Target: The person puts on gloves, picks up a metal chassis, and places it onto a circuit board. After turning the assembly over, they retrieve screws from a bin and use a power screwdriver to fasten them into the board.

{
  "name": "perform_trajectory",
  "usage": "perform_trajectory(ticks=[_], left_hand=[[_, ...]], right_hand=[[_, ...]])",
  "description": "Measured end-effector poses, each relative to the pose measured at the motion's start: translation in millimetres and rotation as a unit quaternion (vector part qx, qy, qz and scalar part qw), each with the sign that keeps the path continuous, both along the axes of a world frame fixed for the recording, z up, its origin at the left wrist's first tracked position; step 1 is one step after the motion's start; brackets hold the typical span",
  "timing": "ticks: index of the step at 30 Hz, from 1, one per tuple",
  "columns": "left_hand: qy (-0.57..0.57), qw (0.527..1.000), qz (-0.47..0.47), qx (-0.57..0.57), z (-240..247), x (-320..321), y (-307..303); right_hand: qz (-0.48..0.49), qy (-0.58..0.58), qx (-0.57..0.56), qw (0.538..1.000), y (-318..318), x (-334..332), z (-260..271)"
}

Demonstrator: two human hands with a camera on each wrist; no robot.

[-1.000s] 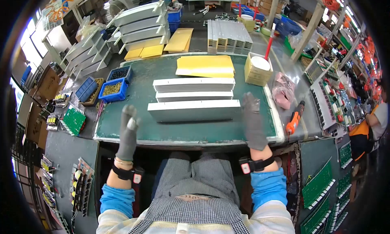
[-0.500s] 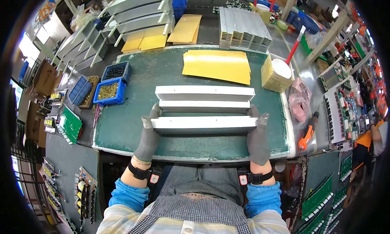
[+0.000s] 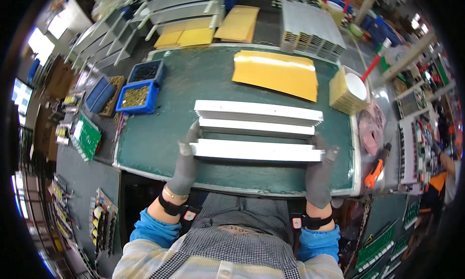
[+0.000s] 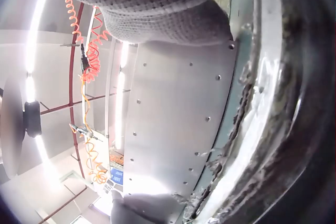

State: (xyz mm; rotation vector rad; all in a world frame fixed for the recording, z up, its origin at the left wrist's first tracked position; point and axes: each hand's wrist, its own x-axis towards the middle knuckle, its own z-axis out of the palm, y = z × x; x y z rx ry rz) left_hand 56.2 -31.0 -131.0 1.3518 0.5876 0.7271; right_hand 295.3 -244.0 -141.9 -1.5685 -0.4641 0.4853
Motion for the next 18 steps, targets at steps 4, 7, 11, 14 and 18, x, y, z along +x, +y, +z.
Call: perform_trajectory(ticks=[4,7,11,14,18], left_hand=[[-0.013,1.0,-0.004,-0.014,0.1,-4.0,3.2],[0.044,0.989,0.08,0.116,-43.4,2.3,3.8],[-0.04,0.988,0.127,0.081,-22.8,8.9,0.4],[0.048,0.987,0.127,0.091,-25.1,9.3,-0.4],[0.036,0.989,0.114,0.085,-15.6,2.9,-0.5]], right_hand=[[0.048,0.112,0.144,0.982,-16.7,19.4,-24.6],[0.079,0.128,0.144,0.978,-16.9,27.4,-38.3],[0.067,0.095,0.062,0.991,16.1,7.1,-37.0],[0.065,0.062,0.037,0.995,23.9,-7.4,-31.7],[0.062,0.015,0.017,0.998,27.5,-20.5,-21.3]])
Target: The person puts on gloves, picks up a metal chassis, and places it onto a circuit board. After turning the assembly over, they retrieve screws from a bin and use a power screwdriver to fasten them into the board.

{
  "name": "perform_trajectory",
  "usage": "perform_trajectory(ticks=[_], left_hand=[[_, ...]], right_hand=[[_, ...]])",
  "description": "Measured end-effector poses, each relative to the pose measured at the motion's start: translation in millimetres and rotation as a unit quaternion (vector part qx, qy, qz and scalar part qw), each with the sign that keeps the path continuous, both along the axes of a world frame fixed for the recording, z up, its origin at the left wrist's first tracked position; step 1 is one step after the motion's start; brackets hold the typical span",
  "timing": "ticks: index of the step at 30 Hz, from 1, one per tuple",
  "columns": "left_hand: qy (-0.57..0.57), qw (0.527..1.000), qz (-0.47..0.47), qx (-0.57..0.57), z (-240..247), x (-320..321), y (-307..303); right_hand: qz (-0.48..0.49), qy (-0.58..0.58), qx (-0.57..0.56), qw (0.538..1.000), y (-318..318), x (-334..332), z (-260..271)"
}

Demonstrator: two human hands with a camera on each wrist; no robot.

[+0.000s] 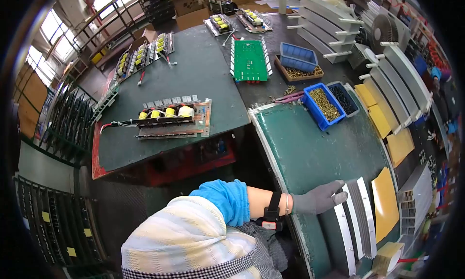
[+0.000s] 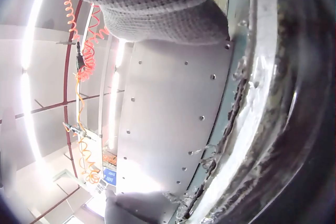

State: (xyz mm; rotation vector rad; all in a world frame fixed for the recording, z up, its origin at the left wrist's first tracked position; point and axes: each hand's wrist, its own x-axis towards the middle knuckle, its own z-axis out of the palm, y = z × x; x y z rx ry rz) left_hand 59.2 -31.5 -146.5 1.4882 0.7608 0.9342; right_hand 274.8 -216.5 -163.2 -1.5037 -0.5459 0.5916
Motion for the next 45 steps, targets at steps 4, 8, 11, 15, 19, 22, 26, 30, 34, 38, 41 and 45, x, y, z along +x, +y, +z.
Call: perform_trajectory(ticks=[4,8,11,15,19,22,26,30,34,38,41,45], left_hand=[[0.015,0.999,0.024,0.02,-2.4,-9.0,2.7],[0.001,0.998,0.064,0.023,17.6,-60.8,9.2],[0.063,0.985,0.118,0.109,56.3,-149.0,1.3],[0.189,0.923,0.267,0.204,81.5,-269.0,-19.7],[0.436,0.785,0.366,0.244,114.8,-386.1,-57.7],[0.617,0.672,0.357,0.199,114.3,-467.5,-60.2],[0.699,0.684,0.203,0.038,106.9,-535.6,-52.2],[0.77,0.589,0.191,0.154,106.9,-559.2,-61.5],[0.862,0.472,0.105,0.155,108.0,-561.9,-73.1],[0.819,0.489,0.207,0.217,117.3,-563.7,-81.3],[0.718,0.49,0.31,0.386,134.9,-555.2,-78.6],[0.702,0.461,0.285,0.461,152.7,-564.3,-62.8]], right_hand=[[-0.016,-0.063,-0.011,0.998,-3.6,-11.9,18.2],[-0.045,-0.164,-0.001,0.986,-8.7,-28.3,46.1],[-0.079,-0.272,0.045,0.958,-7.2,-55.7,78.0],[-0.093,-0.382,0.137,0.909,-15.2,-90.9,124.0],[-0.009,-0.417,0.207,0.885,-14.7,-128.9,152.8],[0.115,-0.377,0.215,0.893,7.2,-151.2,146.7],[0.282,-0.324,0.219,0.876,55.5,-184.0,133.8],[0.421,-0.364,0.173,0.812,87.1,-232.0,149.3],[0.525,-0.37,0.151,0.752,125.8,-272.4,146.7],[0.59,-0.362,0.126,0.711,152.5,-316.6,147.5],[0.637,-0.337,0.131,0.681,168.8,-344.3,137.9],[0.695,-0.353,0.142,0.61,184.6,-380.6,135.3]])
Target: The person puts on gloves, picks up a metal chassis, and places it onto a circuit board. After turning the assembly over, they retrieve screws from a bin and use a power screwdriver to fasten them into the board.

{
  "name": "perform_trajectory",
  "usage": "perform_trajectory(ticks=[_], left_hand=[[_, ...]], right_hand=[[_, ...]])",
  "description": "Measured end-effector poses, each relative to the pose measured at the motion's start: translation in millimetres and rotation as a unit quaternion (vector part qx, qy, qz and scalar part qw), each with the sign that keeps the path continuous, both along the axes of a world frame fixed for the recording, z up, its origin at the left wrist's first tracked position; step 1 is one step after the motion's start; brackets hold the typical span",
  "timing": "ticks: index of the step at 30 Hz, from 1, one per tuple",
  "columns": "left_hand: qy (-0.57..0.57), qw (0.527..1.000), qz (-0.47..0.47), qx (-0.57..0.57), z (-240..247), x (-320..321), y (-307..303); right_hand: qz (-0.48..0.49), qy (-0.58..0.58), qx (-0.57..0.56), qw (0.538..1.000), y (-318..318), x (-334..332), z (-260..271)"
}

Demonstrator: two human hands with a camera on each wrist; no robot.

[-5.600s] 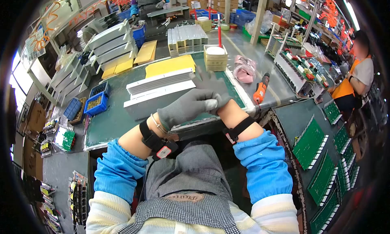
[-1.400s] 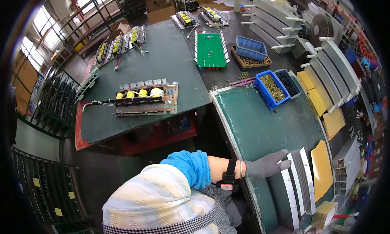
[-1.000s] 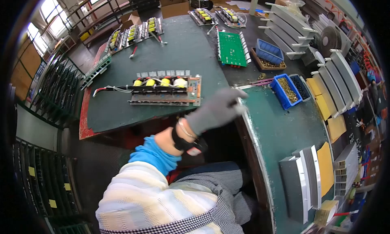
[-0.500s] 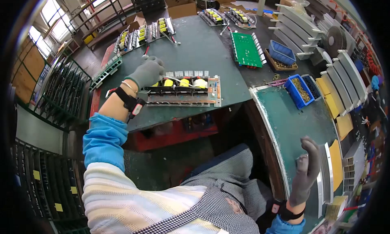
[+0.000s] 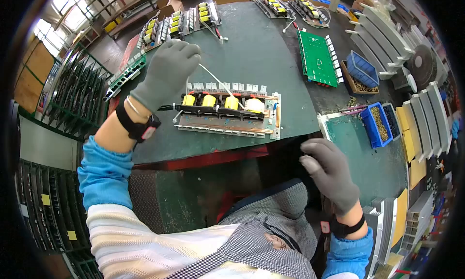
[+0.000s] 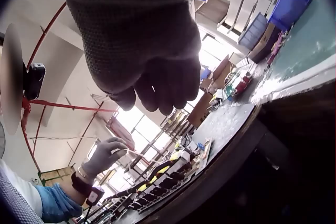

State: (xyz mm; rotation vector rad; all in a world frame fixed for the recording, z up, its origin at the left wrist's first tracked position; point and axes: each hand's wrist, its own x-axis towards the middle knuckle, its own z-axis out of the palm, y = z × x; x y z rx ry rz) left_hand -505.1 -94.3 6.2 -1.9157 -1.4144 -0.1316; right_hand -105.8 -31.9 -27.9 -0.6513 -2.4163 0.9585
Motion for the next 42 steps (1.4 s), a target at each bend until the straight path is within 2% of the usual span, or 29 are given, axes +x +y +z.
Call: perform_trajectory(ticks=[2,5,8,11,12,15,18,19,22,24,27,28,31,32,35,36,39,42], left_hand=[[0.034,0.999,0.025,-0.004,-0.8,-18.6,14.6],[0.073,0.974,0.196,-0.09,-2.7,-27.3,25.2],[0.087,0.962,0.213,-0.149,-11.6,-46.6,19.6],[0.009,0.973,0.201,-0.112,0.6,-36.6,12.2],[-0.085,0.989,0.096,-0.077,18.2,-22.8,6.0],[-0.199,0.974,-0.027,-0.1,31.2,31.2,6.1],[-0.212,0.948,-0.014,-0.239,-0.8,50.3,27.9],[-0.26,0.926,-0.005,-0.274,-0.8,48.7,30.7],[-0.383,0.851,0.017,-0.36,6.8,42.5,38.6],[-0.447,0.803,0.035,-0.393,18.3,29.2,28.6],[-0.463,0.817,-0.043,-0.34,12.7,9.5,0.4],[-0.439,0.837,-0.038,-0.326,10.3,0.0,-9.3],[-0.422,0.846,0.117,-0.305,-0.8,-24.4,-38.1],[-0.379,0.838,0.214,-0.328,-13.1,-37.2,-44.1],[-0.518,0.609,0.313,-0.513,-19.2,-47.0,-43.9],[-0.609,0.52,0.276,-0.531,-26.0,-50.7,-45.2],[-0.653,0.466,0.315,-0.508,-38.9,-51.0,-41.3],[-0.673,0.475,0.299,-0.481,-42.4,-49.6,-46.7]], right_hand=[[0.056,-0.028,0.032,0.998,6.8,-20.6,6.8],[0.125,-0.034,0.055,0.99,12.7,-51.2,10.4],[0.151,-0.033,0.05,0.987,18.0,-62.6,1.7],[0.165,-0.043,0.026,0.985,22.8,-63.7,-1.5],[0.166,-0.048,0.018,0.985,25.1,-62.6,-3.2],[0.165,-0.025,0.034,0.985,22.3,-72.5,-0.4],[0.182,0.016,0.059,0.981,14.7,-101.0,5.7],[0.19,0.03,0.064,0.979,11.4,-110.8,6.4],[0.067,0.02,0.118,0.991,6.2,-136.7,2.1],[0.043,0.027,0.123,0.991,10.3,-148.0,-1.8],[0.019,0.021,0.121,0.992,13.3,-164.2,-12.0],[0.01,0.022,0.119,0.993,13.6,-168.4,-14.8],[-0.027,0.002,0.104,0.994,16.5,-176.9,-11.8],[-0.041,-0.009,0.097,0.994,18.1,-178.7,-10.7],[0.037,-0.08,0.022,0.996,28.3,-182.0,-20.2],[0.02,-0.095,0.026,0.995,28.3,-182.9,-23.7],[0.019,-0.101,0.008,0.995,29.6,-183.2,-21.9],[0.028,-0.052,-0.049,0.997,31.9,-180.0,-16.9]])
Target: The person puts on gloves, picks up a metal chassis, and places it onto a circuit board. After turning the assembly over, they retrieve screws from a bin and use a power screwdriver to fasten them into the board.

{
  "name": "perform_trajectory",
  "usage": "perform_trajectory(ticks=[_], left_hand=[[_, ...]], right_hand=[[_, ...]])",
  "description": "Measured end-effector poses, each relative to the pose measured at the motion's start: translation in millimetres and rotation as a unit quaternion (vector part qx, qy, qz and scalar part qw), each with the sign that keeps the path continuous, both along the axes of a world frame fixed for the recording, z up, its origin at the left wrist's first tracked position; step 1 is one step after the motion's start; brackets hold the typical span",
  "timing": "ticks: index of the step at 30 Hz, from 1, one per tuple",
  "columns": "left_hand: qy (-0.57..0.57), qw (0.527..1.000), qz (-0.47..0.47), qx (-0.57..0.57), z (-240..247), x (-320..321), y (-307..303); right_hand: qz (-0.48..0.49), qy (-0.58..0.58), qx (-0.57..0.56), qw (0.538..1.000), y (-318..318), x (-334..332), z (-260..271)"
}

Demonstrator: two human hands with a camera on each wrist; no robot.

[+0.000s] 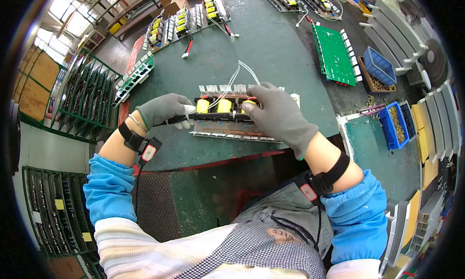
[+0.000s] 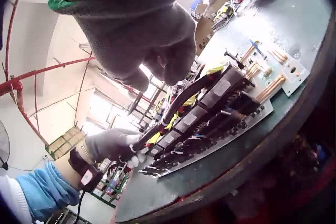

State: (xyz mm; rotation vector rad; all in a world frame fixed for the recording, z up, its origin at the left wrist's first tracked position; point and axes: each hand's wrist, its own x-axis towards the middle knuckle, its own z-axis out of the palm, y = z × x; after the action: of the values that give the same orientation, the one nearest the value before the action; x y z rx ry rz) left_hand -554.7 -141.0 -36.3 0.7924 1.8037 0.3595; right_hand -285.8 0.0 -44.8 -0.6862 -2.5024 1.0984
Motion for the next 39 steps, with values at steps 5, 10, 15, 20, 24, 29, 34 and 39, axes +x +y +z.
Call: perform_trajectory(ticks=[5,10,15,20,24,29,34,39], left_hand=[[-0.045,0.99,0.121,0.056,-13.9,5.4,-17.2],[-0.047,0.977,0.176,0.109,-15.7,18.3,-27.6],[-0.024,0.974,0.197,0.113,-2.7,27.7,-24.2],[-0.015,0.965,0.138,0.223,-4.4,16.6,-16.8],[-0.085,0.943,0.165,0.277,8.0,26.7,-6.7],[0.098,0.931,0.014,0.351,22.2,47.0,11.2],[0.364,0.831,-0.284,0.309,11.1,60.4,26.0],[0.352,0.816,-0.396,0.232,9.6,97.9,67.9]], right_hand=[[0.079,0.06,-0.003,0.995,-7.2,7.7,7.2],[0.138,0.126,0.022,0.982,-14.8,21.2,6.8],[0.121,0.188,-0.126,0.966,-5.9,28.1,7.6],[0.132,0.175,-0.133,0.966,-13.5,25.4,8.4],[0.039,0.178,-0.178,0.967,-16.7,26.2,13.3],[-0.138,0.288,-0.321,0.891,-4.7,62.2,17.9],[-0.178,0.181,-0.29,0.923,5.5,127.7,-21.6],[-0.158,0.001,-0.006,0.987,-22.4,137.9,-26.5]])
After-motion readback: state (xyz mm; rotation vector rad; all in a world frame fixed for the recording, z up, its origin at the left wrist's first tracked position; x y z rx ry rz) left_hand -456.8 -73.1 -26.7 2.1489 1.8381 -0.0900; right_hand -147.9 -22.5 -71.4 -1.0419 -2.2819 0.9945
